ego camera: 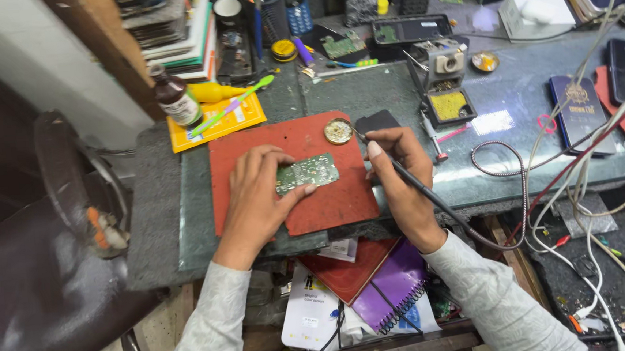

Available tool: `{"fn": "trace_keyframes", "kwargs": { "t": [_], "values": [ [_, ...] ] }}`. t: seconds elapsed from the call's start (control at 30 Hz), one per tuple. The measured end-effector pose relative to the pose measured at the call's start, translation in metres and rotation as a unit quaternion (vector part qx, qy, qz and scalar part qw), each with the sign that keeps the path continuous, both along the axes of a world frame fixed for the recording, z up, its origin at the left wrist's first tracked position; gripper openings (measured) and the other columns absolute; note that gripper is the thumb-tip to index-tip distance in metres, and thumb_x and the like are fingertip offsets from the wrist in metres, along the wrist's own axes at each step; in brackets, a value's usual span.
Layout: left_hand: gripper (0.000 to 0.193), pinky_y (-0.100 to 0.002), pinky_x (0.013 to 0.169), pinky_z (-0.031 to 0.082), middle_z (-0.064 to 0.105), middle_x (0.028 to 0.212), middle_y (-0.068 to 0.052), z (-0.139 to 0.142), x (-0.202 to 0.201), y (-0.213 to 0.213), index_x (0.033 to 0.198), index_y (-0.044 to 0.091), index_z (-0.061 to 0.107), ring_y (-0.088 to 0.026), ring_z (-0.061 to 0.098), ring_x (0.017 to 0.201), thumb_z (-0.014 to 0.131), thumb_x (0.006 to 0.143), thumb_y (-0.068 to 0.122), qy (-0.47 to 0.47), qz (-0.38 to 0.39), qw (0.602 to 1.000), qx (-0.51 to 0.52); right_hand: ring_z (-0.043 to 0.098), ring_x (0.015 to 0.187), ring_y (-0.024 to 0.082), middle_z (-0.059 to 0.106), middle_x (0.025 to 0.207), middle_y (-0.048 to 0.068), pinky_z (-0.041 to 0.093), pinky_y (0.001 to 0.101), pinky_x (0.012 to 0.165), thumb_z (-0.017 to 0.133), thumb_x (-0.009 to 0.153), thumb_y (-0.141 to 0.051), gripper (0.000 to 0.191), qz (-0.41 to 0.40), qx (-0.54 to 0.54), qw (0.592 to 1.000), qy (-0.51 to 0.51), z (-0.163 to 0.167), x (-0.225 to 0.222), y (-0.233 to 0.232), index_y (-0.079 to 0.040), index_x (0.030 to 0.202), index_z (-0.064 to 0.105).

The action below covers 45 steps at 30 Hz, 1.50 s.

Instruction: The person uses a soldering iron to apply solder to several points on a small green circuit board. They repeatedly dip the iron tip into a small container of solder paste and then touch it to specific pads on the board. The person holds the board steady with one hand while manipulating the tool with the other.

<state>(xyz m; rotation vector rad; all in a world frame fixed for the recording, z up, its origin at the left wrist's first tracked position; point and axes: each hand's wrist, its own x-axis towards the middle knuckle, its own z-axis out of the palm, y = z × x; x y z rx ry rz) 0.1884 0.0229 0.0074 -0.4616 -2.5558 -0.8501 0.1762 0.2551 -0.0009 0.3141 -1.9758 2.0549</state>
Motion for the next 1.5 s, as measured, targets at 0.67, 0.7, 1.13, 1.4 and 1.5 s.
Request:
{"fn": "trace_keyframes", "kwargs": {
  "t": [0.67, 0.7, 1.13, 1.4, 1.5],
  "values": [
    [0.054, -0.044, 0.096, 0.039, 0.069, 0.113, -0.004, 0.008, 0.016, -0.009, 0.116, 0.011, 0.056, -0.027, 0.061, 0.114, 0.088, 0.075, 0.026, -0.014, -0.039, 0.996, 0.077, 0.061, 0.075, 0.007, 0.071, 0.094, 0.004, 0.052, 0.0241, 0.067, 0.062, 0.104, -0.015, 0.020, -0.055, 0.131, 0.988, 0.068, 0.017, 0.029, -0.016, -0.001, 0.118, 0.064],
    [0.054, -0.044, 0.095, 0.039, 0.069, 0.112, -0.004, 0.007, 0.015, -0.009, 0.116, 0.011, 0.056, -0.027, 0.062, 0.113, 0.088, 0.075, 0.026, -0.016, -0.039, 0.996, 0.080, 0.061, 0.074, 0.007, 0.070, 0.094, 0.004, 0.052, 0.0242, 0.067, 0.062, 0.104, -0.015, 0.019, -0.054, 0.131, 0.988, 0.067, 0.017, 0.029, -0.016, -0.001, 0.118, 0.063],
    [0.054, -0.043, 0.094, 0.041, 0.071, 0.107, -0.004, 0.003, 0.009, -0.013, 0.115, 0.012, 0.055, -0.027, 0.066, 0.106, 0.088, 0.074, 0.026, -0.027, -0.042, 0.994, 0.092, 0.066, 0.085, 0.009, 0.070, 0.093, 0.005, 0.052, 0.0248, 0.076, 0.058, 0.102, -0.007, 0.015, -0.062, 0.178, 0.978, 0.089, 0.014, 0.030, -0.018, -0.002, 0.114, 0.065],
    [0.046, -0.042, 0.095, 0.042, 0.072, 0.104, -0.005, 0.006, 0.010, -0.018, 0.116, 0.015, 0.060, -0.024, 0.067, 0.105, 0.088, 0.080, 0.022, -0.019, -0.060, 0.993, 0.100, 0.065, 0.088, 0.009, 0.071, 0.098, 0.004, 0.053, 0.0249, 0.079, 0.059, 0.103, -0.008, 0.014, -0.074, 0.146, 0.983, 0.088, 0.013, 0.026, -0.021, 0.000, 0.115, 0.062],
    [0.050, -0.032, 0.077, 0.056, 0.071, 0.095, -0.004, 0.006, 0.007, -0.018, 0.130, 0.018, 0.060, -0.016, 0.070, 0.086, 0.080, 0.084, 0.018, -0.170, -0.034, 0.962, 0.212, 0.061, 0.084, 0.007, 0.067, 0.095, 0.002, 0.051, 0.0244, 0.074, 0.060, 0.103, -0.009, 0.014, -0.088, 0.132, 0.984, 0.083, 0.011, 0.022, -0.020, -0.001, 0.114, 0.061]
  ]
}}
